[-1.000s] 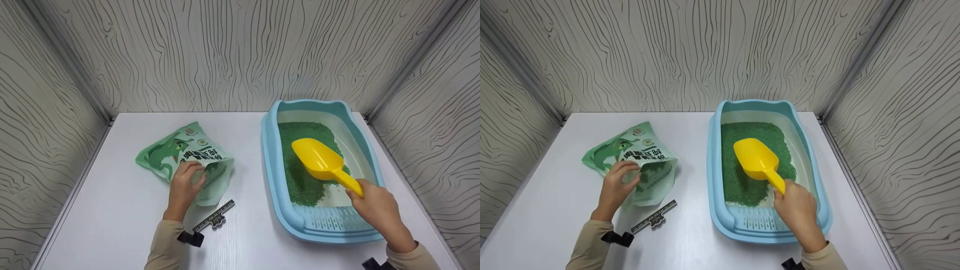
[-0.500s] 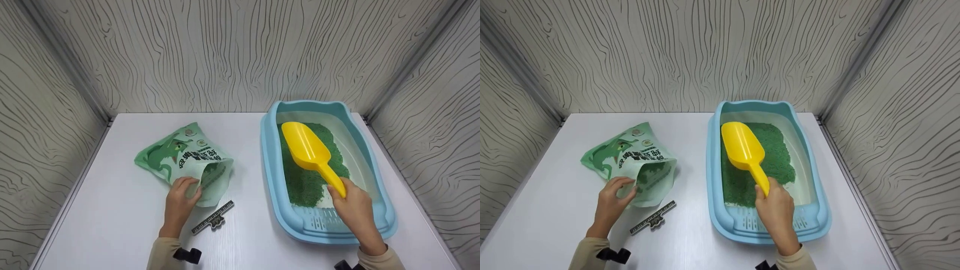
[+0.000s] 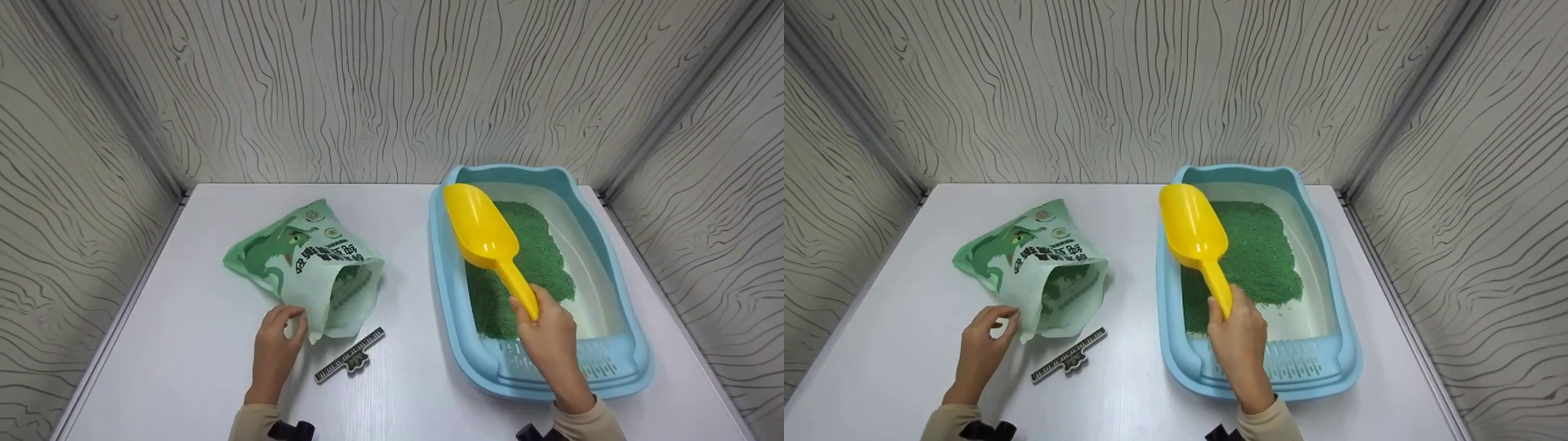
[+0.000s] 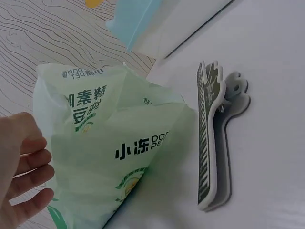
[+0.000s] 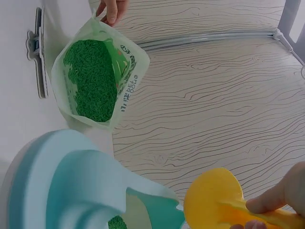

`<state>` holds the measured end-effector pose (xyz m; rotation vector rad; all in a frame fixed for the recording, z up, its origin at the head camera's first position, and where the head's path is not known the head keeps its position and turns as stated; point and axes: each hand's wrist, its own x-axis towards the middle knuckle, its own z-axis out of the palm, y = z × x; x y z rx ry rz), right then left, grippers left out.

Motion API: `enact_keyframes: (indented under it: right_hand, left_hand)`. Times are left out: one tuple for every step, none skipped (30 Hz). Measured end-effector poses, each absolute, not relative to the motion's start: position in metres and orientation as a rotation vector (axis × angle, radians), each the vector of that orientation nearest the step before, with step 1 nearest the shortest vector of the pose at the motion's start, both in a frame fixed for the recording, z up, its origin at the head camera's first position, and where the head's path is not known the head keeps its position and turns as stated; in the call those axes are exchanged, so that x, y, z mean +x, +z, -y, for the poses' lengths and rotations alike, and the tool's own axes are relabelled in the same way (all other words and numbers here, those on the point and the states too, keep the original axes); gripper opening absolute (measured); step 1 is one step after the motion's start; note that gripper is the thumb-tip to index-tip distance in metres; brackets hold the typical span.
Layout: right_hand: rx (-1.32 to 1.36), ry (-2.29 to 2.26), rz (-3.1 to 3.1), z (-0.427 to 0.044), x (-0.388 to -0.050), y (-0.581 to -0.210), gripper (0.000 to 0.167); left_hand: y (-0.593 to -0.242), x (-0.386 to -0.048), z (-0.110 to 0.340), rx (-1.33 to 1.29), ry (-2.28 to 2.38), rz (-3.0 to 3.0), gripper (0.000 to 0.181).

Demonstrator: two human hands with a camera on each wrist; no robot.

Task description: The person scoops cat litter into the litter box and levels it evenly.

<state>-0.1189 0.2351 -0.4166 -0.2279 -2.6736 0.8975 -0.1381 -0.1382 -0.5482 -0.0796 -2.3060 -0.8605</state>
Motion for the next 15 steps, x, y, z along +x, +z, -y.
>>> enact_keyframes:
  right_hand:
    - [-0.232,0.906,2.672,-0.234,-0.119,-0.417,0.036]
    - [-0.235,0.912,2.67,-0.232,-0.12,-0.418,0.036]
    - [-0.237,0.916,2.666,-0.23,-0.12,-0.419,0.036]
    - [-0.234,0.923,2.663,-0.229,-0.121,-0.42,0.036]
    - [-0.231,0.926,2.66,-0.226,-0.121,-0.421,0.035]
    - [-0.223,0.931,2.655,-0.224,-0.121,-0.423,0.035]
    - [-0.215,0.939,2.649,-0.222,-0.121,-0.424,0.035]
    - [-0.205,0.95,2.644,-0.22,-0.122,-0.425,0.036]
    - [-0.194,0.96,2.64,-0.217,-0.122,-0.426,0.036]
    - [-0.181,0.97,2.637,-0.215,-0.122,-0.427,0.036]
    - [-0.172,0.977,2.635,-0.212,-0.122,-0.428,0.036]
    - [-0.162,0.984,2.631,-0.209,-0.122,-0.429,0.036]
    - [-0.155,0.995,2.63,-0.206,-0.122,-0.43,0.036]
    - [-0.148,1.005,2.632,-0.203,-0.122,-0.431,0.036]
    - [-0.145,1.014,2.634,-0.2,-0.122,-0.432,0.036]
  left_hand:
    - [-0.55,-0.137,0.139,-0.069,-0.862,2.31,0.012]
    - [-0.551,-0.137,0.141,-0.054,-0.867,2.311,0.012]
    - [-0.552,-0.136,0.142,-0.032,-0.873,2.313,0.012]
    - [-0.554,-0.135,0.143,-0.006,-0.882,2.317,0.012]
    - [-0.555,-0.135,0.143,0.022,-0.894,2.322,0.012]
    - [-0.556,-0.134,0.144,0.052,-0.904,2.332,0.012]
    - [-0.556,-0.133,0.144,0.085,-0.918,2.347,0.012]
    - [-0.557,-0.133,0.145,0.12,-0.939,2.364,0.011]
    - [-0.558,-0.132,0.145,0.149,-0.961,2.384,0.01]
    - [-0.558,-0.131,0.145,0.177,-0.986,2.407,0.009]
    - [-0.558,-0.131,0.145,0.205,-1.009,2.434,0.008]
    - [-0.558,-0.131,0.145,0.231,-1.034,2.46,0.007]
    - [-0.558,-0.131,0.145,0.255,-1.06,2.482,0.007]
    - [-0.557,-0.131,0.145,0.277,-1.087,2.502,0.008]
    - [-0.557,-0.131,0.144,0.292,-1.11,2.519,0.009]
